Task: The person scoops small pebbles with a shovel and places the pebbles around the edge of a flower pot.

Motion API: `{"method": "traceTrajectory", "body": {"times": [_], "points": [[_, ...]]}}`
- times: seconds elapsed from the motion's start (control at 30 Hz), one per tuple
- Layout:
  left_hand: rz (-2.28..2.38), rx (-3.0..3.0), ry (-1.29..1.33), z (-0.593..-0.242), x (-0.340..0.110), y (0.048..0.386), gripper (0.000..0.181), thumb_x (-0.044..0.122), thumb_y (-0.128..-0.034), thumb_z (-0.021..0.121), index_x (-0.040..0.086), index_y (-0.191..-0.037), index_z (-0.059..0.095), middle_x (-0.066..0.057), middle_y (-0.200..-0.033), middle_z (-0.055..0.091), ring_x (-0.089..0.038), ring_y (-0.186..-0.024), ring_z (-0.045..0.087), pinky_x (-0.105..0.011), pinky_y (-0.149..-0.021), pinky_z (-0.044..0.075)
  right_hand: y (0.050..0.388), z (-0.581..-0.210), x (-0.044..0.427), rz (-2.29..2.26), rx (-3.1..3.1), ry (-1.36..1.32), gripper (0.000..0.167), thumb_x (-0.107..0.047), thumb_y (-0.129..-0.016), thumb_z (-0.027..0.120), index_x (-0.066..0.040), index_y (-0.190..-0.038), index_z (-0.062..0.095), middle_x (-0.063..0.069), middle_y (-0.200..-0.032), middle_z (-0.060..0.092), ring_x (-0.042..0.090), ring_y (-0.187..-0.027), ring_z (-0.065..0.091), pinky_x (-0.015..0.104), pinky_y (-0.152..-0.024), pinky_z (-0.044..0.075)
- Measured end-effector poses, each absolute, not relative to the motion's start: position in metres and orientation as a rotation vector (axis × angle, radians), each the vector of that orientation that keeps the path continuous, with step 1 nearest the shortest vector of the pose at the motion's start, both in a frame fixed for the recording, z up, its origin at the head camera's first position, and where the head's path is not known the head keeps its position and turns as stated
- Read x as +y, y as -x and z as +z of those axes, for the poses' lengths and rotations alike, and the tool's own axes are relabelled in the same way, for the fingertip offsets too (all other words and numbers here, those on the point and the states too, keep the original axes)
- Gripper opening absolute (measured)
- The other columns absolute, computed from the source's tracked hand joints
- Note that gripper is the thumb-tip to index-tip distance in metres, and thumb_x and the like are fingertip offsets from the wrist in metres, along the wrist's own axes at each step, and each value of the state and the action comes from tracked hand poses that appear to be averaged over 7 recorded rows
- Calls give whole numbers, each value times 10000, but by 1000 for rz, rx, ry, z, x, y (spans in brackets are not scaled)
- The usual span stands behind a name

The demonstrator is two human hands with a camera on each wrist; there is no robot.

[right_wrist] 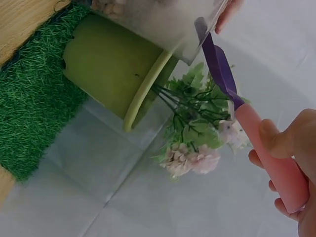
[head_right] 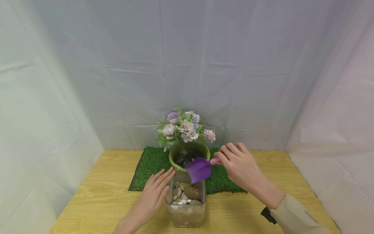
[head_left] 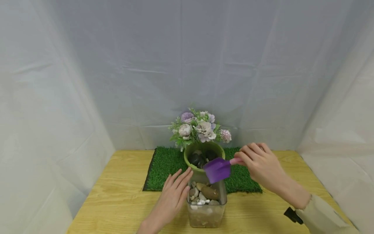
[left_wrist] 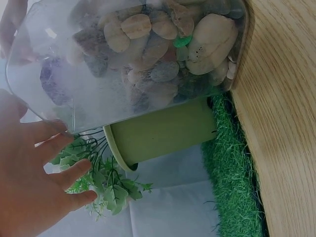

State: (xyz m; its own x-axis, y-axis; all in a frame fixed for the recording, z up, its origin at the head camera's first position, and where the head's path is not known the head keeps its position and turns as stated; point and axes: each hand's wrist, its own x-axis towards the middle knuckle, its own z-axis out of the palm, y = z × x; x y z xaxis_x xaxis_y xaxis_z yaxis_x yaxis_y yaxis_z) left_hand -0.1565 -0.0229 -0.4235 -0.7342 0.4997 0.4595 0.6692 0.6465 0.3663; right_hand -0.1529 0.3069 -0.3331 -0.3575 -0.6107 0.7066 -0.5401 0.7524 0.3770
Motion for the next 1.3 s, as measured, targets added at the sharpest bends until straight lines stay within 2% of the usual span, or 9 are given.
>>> {"method": "traceTrajectory", "body": {"times": [0.43, 0.5, 0.6, 0.67, 0.7, 0.8, 0.9, 1.03, 1.3], "points": [[-763, -2557, 935, -424, -23, 158, 461, 203, -1075, 503, 136, -1530, 470, 12, -1611, 393, -330, -1468, 362, -666, -1167, 244, 160, -320, 284, -330, -1996, -1016, 556, 11, -1051, 130, -104, -1001, 672, 34, -958, 629, 237, -890, 526, 405, -790, 441], [-764, -2561, 932, -423, -23, 158, 460, 203, -1076, 500, 132, -1529, 470, 11, -1612, 392, -324, -1471, 358, -665, -1169, 242, 161, -317, 280, -403, -1991, -1030, 433, 22, -1037, 273, -110, -1018, 685, 32, -979, 638, 228, -906, 521, 402, -809, 448], [-764, -2562, 930, -423, -23, 157, 456, 199, -1077, 495, 123, -1526, 473, 9, -1613, 390, -327, -1472, 356, -664, -1172, 236, 161, -313, 274, -501, -1989, -1040, 163, -11, -954, 614, -130, -1028, 697, 25, -1023, 657, 215, -943, 533, 401, -844, 461], [-767, -2563, 929, -423, -23, 157, 455, 201, -1079, 492, 122, -1527, 472, 12, -1615, 388, -325, -1473, 353, -664, -1173, 234, 161, -310, 270, -558, -1994, -1042, 246, -64, -824, 807, -141, -1037, 711, 22, -1052, 678, 213, -983, 555, 401, -876, 472], [-765, -2564, 930, -423, -23, 157, 454, 203, -1080, 491, 123, -1527, 472, 13, -1614, 389, -324, -1473, 355, -666, -1170, 238, 161, -309, 268, -581, -1996, -1041, 280, -119, -795, 861, -145, -1031, 712, 21, -1057, 681, 212, -994, 560, 399, -884, 471], [-766, -2573, 932, -421, -23, 156, 454, 222, -1087, 481, 138, -1533, 466, 22, -1614, 388, -310, -1477, 350, -665, -1169, 244, 160, -304, 261, -638, -2005, -1043, 241, -212, -828, 853, -152, -1014, 713, 21, -1064, 686, 211, -1030, 575, 393, -925, 479], [-779, -2585, 934, -421, -23, 156, 455, 240, -1093, 469, 153, -1539, 459, 29, -1615, 386, -310, -1479, 348, -667, -1167, 248, 161, -301, 254, -685, -2012, -1057, 194, -228, -860, 824, -153, -1008, 723, 20, -1062, 687, 208, -1040, 578, 387, -955, 474], [-799, -2596, 931, -420, -23, 156, 457, 249, -1098, 457, 165, -1547, 448, 36, -1619, 378, -316, -1483, 339, -668, -1169, 242, 164, -299, 249, -752, -2007, -1068, 144, -184, -874, 807, -156, -990, 727, 7, -1042, 680, 202, -998, 561, 378, -930, 453], [-792, -2594, 926, -420, -23, 156, 452, 245, -1097, 458, 164, -1542, 456, 40, -1617, 380, -295, -1486, 337, -669, -1165, 248, 169, -298, 244, -756, -2051, -1082, 168, -275, -859, 821, -187, -971, 733, -26, -1046, 699, 191, -1015, 564, 381, -901, 439]]}}
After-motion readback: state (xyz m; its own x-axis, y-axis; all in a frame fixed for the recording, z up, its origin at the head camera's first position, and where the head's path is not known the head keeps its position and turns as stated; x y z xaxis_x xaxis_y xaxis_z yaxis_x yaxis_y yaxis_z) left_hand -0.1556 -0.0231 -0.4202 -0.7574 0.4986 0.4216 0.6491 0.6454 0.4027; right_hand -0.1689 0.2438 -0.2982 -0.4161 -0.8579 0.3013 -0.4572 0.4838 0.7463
